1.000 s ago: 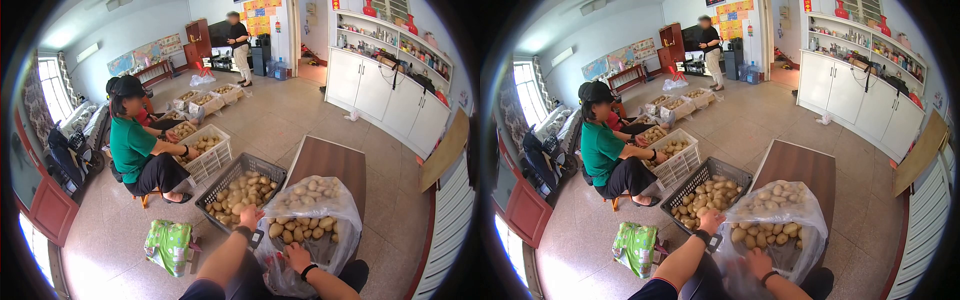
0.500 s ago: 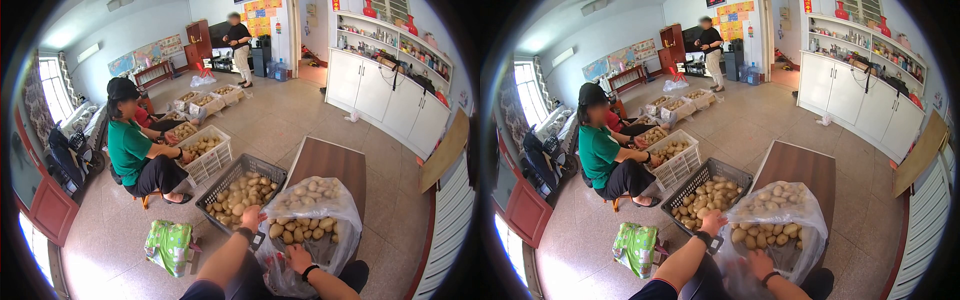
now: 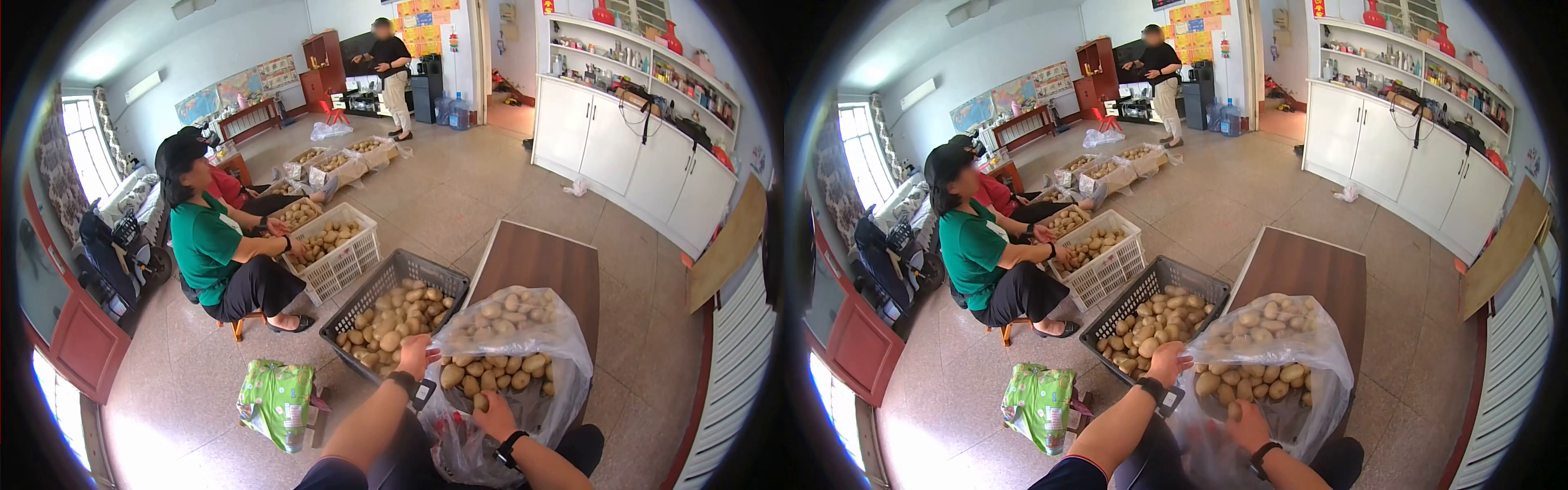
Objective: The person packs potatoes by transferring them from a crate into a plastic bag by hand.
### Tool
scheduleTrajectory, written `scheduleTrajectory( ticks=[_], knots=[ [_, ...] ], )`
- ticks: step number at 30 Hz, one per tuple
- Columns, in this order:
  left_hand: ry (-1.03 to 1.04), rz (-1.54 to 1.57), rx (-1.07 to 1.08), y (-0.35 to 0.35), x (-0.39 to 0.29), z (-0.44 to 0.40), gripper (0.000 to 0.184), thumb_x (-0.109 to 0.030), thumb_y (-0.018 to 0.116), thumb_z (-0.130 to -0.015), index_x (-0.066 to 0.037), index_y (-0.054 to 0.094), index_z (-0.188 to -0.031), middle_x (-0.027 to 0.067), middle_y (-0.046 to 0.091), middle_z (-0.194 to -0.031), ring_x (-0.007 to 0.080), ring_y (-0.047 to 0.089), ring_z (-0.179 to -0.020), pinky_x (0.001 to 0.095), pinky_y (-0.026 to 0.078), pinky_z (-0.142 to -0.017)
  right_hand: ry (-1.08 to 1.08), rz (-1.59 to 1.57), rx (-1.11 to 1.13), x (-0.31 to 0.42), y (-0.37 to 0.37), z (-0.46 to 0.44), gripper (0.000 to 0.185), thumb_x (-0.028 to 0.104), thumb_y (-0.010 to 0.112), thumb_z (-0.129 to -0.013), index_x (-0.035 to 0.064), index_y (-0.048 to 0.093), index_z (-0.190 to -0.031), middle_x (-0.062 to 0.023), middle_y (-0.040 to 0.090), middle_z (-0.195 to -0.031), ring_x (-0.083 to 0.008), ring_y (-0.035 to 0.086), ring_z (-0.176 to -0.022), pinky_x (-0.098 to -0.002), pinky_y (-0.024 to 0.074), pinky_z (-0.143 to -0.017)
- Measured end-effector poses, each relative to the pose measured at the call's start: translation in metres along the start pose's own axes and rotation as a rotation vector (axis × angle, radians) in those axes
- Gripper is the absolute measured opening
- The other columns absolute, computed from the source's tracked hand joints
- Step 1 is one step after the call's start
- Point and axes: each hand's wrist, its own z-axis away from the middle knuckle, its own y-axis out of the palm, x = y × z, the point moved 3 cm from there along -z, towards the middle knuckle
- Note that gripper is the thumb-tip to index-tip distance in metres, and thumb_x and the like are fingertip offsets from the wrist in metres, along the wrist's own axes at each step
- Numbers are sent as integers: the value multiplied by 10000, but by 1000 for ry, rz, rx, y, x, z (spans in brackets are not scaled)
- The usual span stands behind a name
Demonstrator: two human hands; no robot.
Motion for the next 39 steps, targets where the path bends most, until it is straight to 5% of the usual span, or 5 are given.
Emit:
scheduleTrajectory(
  ticks=[39],
  knots=[
    [-40,-5,-7,-2,0,-1,206,-155,540,-912,-64,519,-1096,69,516,-1022,286,599,-876,395,539,-720,46,-194,-14,-14,15,-9,479,225,616,-788,31,543,-1220,-249,638,-1065,-387,611,-1033,-398,472,-888]
  ],
)
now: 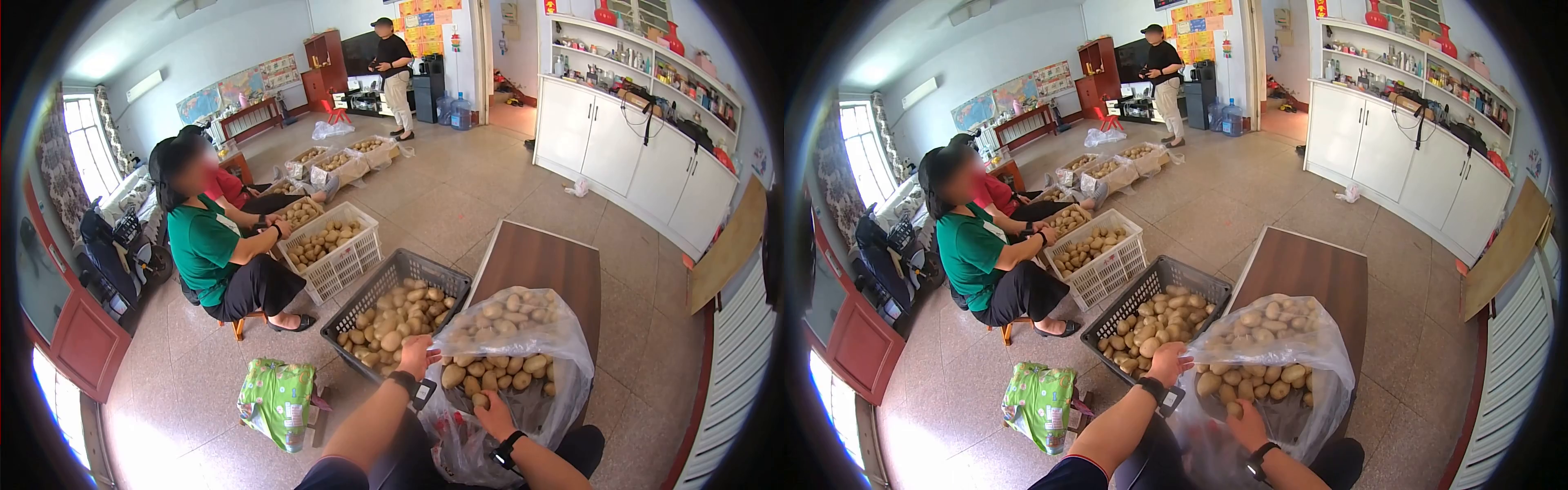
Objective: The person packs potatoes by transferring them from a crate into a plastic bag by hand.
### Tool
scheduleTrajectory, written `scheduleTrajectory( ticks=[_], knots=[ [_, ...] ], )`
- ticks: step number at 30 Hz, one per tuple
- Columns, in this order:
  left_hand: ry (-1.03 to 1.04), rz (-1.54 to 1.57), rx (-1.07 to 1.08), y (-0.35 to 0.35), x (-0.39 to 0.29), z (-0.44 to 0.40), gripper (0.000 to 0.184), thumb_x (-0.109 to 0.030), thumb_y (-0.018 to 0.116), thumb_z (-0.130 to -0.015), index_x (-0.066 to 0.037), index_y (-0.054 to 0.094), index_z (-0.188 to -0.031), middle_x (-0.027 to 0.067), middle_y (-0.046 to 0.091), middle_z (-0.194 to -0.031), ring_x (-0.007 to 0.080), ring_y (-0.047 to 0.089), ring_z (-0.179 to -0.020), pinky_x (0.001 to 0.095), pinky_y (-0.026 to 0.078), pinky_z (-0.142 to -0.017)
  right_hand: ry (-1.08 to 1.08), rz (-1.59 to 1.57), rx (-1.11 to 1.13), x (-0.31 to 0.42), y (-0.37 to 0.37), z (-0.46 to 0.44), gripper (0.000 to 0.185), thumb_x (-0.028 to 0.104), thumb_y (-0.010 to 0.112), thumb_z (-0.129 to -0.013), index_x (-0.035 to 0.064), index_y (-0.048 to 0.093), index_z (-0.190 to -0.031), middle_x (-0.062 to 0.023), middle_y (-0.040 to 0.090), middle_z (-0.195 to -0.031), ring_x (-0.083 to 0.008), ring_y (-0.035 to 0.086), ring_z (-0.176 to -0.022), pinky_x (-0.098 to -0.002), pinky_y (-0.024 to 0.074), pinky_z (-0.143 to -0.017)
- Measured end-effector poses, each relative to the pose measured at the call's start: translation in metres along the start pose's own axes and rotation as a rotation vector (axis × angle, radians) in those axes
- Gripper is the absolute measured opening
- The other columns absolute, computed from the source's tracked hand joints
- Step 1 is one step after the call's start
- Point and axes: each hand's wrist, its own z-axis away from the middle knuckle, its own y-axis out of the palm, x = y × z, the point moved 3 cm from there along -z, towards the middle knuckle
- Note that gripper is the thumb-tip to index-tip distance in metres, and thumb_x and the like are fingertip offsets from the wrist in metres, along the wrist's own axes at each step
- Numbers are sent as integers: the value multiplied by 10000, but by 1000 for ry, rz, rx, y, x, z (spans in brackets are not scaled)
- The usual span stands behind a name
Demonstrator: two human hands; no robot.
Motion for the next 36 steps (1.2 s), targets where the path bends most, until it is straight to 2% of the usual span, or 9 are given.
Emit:
scheduleTrajectory(
  ticks=[3,5,22,28,31,32,34,36],
  knots=[
    [-5,-15,-10,0,0,-1,207,-149,530,-917,-65,517,-1106,74,517,-1034,289,595,-885,400,539,-730,9,-6,6,3,-1,1,485,223,613,-791,31,538,-1230,-251,637,-1072,-387,610,-1038,-398,472,-891],
    [15,11,16,0,-1,2,292,-156,570,-874,-24,495,-1123,82,491,-1000,249,598,-801,352,555,-639,13,-6,8,7,-3,2,488,223,613,-792,31,537,-1234,-250,637,-1073,-387,610,-1039,-399,472,-892],
    [15,-8,-6,0,0,1,310,-160,569,-885,-20,495,-1153,88,498,-1015,248,597,-801,361,548,-650,25,-38,25,5,-1,1,472,224,602,-810,40,531,-1239,-242,635,-1079,-383,605,-1047,-394,465,-895],
    [9,36,52,-6,6,-9,294,-165,581,-870,-42,500,-1125,84,501,-1009,264,602,-805,373,549,-650,87,-112,45,-3,3,-9,487,263,580,-842,35,523,-1269,-251,620,-1150,-392,583,-1096,-412,452,-938],
    [-3,2,9,-5,6,-7,215,-143,571,-881,-68,510,-1072,77,525,-1026,286,598,-860,400,544,-718,146,-196,59,-37,20,-14,480,280,555,-865,36,515,-1276,-251,623,-1150,-394,586,-1097,-409,446,-939],
    [-1,0,17,-5,6,-6,271,-158,577,-876,-57,495,-1113,81,504,-1026,272,595,-837,387,546,-690,147,-278,47,-47,25,-18,441,235,524,-871,49,516,-1270,-171,616,-1049,-273,582,-875,-346,454,-754],
    [-1,-1,23,-4,5,-4,327,-174,583,-871,-46,480,-1154,84,484,-1026,258,593,-815,374,549,-662,148,-360,36,-29,19,-15,409,191,494,-878,62,517,-1265,-90,610,-949,-153,579,-654,-283,461,-568],
    [-7,-1,19,-4,4,-3,331,-178,584,-873,-43,479,-1156,91,480,-1038,256,588,-823,371,549,-666,306,-513,120,-2,8,-6,415,191,443,-889,78,503,-1283,-90,602,-945,-157,566,-637,-292,459,-540]
  ],
)
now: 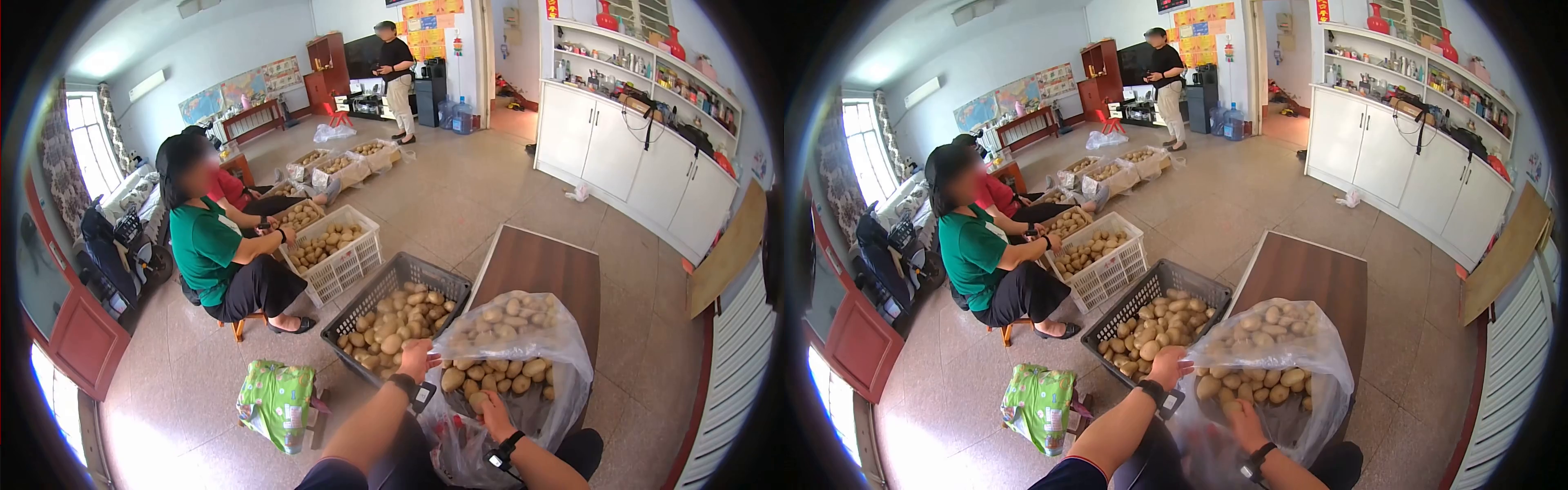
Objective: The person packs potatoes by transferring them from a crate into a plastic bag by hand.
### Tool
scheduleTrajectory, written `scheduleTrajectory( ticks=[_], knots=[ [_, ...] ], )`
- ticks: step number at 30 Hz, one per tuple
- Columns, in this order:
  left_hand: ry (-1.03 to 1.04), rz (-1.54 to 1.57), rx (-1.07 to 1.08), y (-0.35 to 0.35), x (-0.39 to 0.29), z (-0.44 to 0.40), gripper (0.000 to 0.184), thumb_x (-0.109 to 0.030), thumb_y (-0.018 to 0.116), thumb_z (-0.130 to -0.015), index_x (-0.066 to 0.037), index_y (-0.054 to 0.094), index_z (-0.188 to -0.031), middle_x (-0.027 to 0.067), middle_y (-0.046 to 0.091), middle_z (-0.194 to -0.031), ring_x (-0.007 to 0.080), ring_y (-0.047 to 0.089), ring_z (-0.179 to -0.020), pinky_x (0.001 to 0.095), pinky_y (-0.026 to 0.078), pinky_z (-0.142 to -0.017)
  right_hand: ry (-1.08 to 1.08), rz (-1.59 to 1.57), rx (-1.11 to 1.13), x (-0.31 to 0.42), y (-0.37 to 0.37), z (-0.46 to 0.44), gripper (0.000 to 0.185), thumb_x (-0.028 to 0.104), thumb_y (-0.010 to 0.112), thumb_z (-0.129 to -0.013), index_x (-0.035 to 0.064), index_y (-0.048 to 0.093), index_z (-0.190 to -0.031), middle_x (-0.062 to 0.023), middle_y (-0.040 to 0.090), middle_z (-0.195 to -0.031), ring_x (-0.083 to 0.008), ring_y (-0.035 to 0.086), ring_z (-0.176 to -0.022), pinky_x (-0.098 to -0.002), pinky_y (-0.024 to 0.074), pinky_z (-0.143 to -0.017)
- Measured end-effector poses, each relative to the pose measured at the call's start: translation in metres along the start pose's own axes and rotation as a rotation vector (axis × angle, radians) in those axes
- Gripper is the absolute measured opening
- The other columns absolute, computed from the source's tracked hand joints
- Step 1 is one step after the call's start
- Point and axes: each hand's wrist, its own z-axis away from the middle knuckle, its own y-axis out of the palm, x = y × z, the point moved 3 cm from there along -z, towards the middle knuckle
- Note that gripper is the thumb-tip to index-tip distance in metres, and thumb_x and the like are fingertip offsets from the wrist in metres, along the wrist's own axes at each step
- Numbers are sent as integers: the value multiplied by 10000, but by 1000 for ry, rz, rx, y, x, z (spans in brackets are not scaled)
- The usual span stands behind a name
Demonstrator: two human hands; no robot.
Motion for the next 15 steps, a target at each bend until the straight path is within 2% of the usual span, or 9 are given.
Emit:
scheduleTrajectory(
  ticks=[15],
  knots=[
    [-6,-32,-8,3,-3,4,367,-194,579,-883,-26,466,-1189,107,475,-1087,252,585,-832,373,551,-674,13,-185,64,-13,3,-15,390,249,406,-925,89,495,-1269,-69,602,-965,-166,568,-624,-333,479,-552]
  ],
)
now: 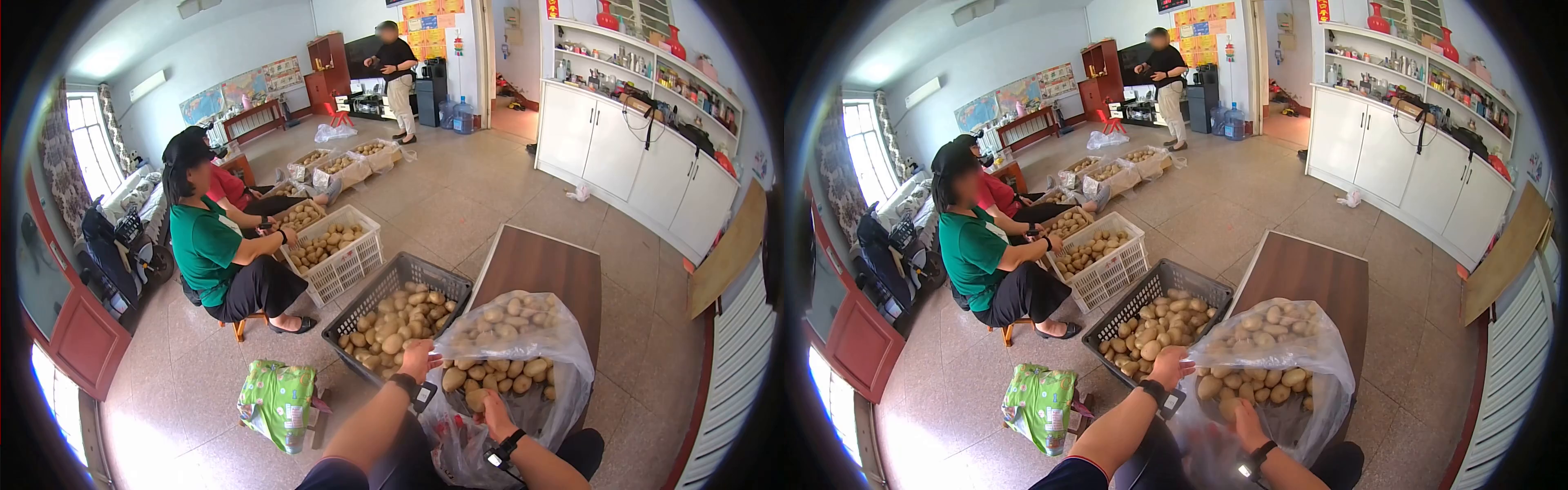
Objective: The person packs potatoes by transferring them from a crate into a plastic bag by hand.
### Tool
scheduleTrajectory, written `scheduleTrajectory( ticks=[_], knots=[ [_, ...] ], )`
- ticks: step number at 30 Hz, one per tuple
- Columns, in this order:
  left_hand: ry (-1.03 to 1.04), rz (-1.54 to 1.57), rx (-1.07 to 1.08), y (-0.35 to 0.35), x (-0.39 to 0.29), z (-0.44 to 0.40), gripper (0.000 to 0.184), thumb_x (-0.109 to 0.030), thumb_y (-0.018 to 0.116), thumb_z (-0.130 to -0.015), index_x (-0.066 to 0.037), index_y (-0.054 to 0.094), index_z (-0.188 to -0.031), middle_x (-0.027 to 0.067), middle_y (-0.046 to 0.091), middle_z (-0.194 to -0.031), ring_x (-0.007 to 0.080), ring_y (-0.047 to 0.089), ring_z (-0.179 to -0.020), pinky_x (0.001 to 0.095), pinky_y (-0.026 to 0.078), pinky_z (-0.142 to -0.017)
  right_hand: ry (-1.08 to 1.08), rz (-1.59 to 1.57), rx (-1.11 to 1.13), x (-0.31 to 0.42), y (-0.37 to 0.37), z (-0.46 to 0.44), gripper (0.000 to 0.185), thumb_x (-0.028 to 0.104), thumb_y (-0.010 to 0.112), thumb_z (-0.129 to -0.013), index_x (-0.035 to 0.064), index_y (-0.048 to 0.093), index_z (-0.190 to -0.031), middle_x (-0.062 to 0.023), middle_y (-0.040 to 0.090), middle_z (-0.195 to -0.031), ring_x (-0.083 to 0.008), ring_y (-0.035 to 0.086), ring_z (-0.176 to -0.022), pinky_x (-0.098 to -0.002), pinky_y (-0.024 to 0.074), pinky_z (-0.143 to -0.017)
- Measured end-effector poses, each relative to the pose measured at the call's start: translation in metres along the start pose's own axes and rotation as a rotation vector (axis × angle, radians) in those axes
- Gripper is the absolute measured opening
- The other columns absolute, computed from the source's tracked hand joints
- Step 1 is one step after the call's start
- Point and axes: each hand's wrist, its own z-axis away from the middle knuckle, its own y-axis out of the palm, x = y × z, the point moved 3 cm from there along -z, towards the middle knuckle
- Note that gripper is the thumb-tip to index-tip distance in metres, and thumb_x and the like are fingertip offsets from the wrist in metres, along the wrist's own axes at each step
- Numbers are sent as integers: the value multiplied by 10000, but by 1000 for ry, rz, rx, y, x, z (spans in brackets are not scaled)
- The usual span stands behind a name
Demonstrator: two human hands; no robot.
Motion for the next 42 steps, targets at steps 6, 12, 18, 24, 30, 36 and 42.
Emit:
scheduleTrajectory(
  ticks=[6,12,18,24,30,36,42],
  knots=[
    [-7,-9,-5,-1,1,-3,371,-195,575,-895,-24,460,-1205,115,477,-1119,253,587,-843,372,553,-676,31,-20,-14,10,6,8,348,252,410,-923,86,515,-1211,-62,598,-935,-162,566,-617,-321,476,-543],
    [-11,-7,-11,0,0,-2,376,-198,576,-897,-27,458,-1211,117,477,-1121,254,586,-841,368,553,-678,38,-27,-7,9,7,8,326,247,414,-921,95,524,-1187,-51,598,-904,-163,563,-610,-323,472,-536],
    [-7,10,16,-2,2,-5,368,-197,573,-897,-28,461,-1203,111,474,-1108,254,585,-845,366,553,-678,54,-46,0,11,9,10,320,246,414,-930,98,523,-1192,-47,599,-905,-159,561,-613,-321,470,-541],
    [-21,-30,6,-1,0,-5,335,-191,565,-914,-52,436,-1190,112,490,-1105,260,588,-866,392,546,-718,67,-31,-12,6,8,6,315,252,406,-948,103,517,-1203,-40,592,-887,-153,555,-621,-313,467,-552],
    [-12,-7,13,1,-1,-1,375,-194,574,-897,-13,458,-1205,111,468,-1112,253,585,-857,368,552,-690,56,-29,7,5,7,6,309,259,406,-951,105,518,-1194,-34,589,-884,-146,552,-623,-305,461,-553],
    [-4,-14,4,0,0,-2,386,-201,576,-900,-5,455,-1210,120,465,-1121,257,586,-860,372,556,-684,43,-22,6,-1,5,3,298,262,419,-950,104,520,-1182,-35,588,-874,-147,553,-616,-304,460,-544],
    [-15,-16,15,-1,2,-6,320,-191,565,-912,-72,435,-1179,99,490,-1076,260,587,-855,404,538,-724,49,-54,8,1,7,5,289,259,434,-946,99,525,-1168,-40,585,-854,-151,554,-608,-312,461,-529]
  ],
)
